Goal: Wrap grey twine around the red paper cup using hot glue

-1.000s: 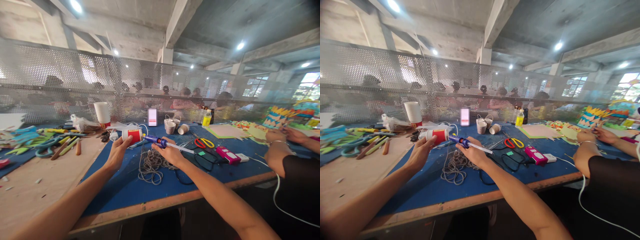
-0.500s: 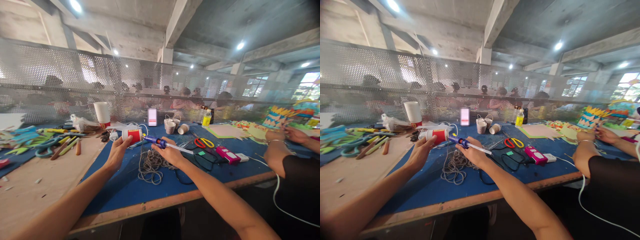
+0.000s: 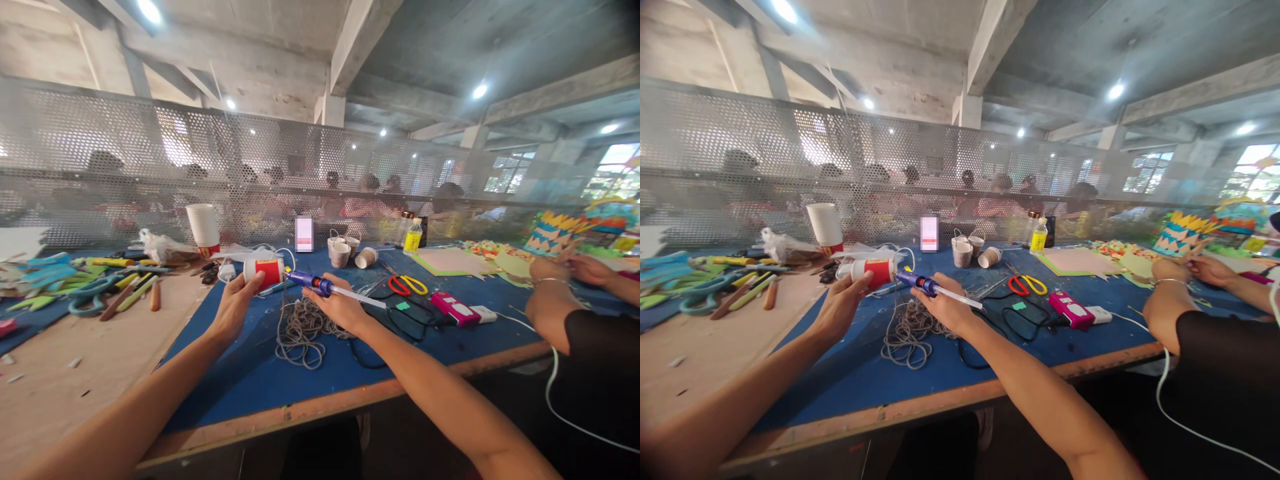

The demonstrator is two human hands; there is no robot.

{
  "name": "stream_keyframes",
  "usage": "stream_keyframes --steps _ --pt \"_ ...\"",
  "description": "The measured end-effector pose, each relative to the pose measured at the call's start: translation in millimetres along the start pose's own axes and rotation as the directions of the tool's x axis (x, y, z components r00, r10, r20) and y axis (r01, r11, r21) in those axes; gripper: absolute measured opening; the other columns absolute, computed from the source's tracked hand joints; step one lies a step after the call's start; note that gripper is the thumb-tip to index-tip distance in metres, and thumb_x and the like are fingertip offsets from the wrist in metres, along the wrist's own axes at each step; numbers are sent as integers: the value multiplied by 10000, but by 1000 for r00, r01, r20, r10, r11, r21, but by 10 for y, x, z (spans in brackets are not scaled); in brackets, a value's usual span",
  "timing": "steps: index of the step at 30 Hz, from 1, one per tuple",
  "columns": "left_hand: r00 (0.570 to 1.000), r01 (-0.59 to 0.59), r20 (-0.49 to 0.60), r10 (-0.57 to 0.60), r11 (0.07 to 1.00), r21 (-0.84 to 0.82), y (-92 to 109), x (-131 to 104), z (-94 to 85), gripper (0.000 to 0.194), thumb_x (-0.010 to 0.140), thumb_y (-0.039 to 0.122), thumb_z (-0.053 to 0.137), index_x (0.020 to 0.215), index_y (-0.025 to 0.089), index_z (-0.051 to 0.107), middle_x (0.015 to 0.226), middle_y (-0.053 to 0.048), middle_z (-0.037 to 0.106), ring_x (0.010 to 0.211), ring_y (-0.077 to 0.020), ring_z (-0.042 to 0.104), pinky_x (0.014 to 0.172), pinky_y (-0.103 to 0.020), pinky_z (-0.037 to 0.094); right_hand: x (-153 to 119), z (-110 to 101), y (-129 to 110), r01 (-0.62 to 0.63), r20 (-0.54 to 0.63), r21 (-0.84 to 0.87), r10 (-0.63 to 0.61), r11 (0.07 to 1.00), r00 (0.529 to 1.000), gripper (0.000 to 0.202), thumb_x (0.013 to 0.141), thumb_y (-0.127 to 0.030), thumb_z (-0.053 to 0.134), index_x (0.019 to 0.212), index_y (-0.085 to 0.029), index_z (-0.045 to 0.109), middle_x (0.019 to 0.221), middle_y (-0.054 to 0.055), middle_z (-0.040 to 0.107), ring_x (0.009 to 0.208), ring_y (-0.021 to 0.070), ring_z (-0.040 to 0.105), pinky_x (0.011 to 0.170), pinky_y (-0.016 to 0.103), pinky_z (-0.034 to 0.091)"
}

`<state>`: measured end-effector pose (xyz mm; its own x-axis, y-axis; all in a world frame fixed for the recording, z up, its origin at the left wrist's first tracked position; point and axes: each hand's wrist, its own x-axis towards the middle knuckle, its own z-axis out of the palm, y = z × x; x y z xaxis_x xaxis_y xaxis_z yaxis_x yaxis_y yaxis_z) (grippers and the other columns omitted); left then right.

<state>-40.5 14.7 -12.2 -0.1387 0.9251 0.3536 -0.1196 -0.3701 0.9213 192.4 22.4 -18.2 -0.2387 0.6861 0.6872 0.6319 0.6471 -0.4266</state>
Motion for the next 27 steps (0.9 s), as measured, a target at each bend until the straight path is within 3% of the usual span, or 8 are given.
stream_keyframes --steps 9,17,27 --pt "1000 30 5 -30 1000 6 -27 16 -18 468 788 535 765 1114 199 780 926 -63 818 925 -301 732 801 -371 560 -1 -28 -26 -9 -5 8 9 1000 1000 353 909 -486 699 733 -225 538 687 -22 587 621 149 528 620 266 386" --pt "1000 -20 24 20 1000 3 -35 16 -22 467 796 540 765 1117 200 778 1054 -59 813 1047 -300 709 964 -374 514 -5 -24 -30 -8 -14 -6 8 1000 1000 355 914 -498 689 731 -222 563 690 -15 609 626 150 544 623 261 390" --pt "1000 -4 10 3 998 59 0 -1 1 561 773 609 752 1124 172 769 1062 -86 808 1047 -326 715 943 -408 541 0 -35 -42 6 -8 -53 -6 999 1000 339 928 -477 681 740 -216 576 697 -8 617 643 154 564 624 260 394"
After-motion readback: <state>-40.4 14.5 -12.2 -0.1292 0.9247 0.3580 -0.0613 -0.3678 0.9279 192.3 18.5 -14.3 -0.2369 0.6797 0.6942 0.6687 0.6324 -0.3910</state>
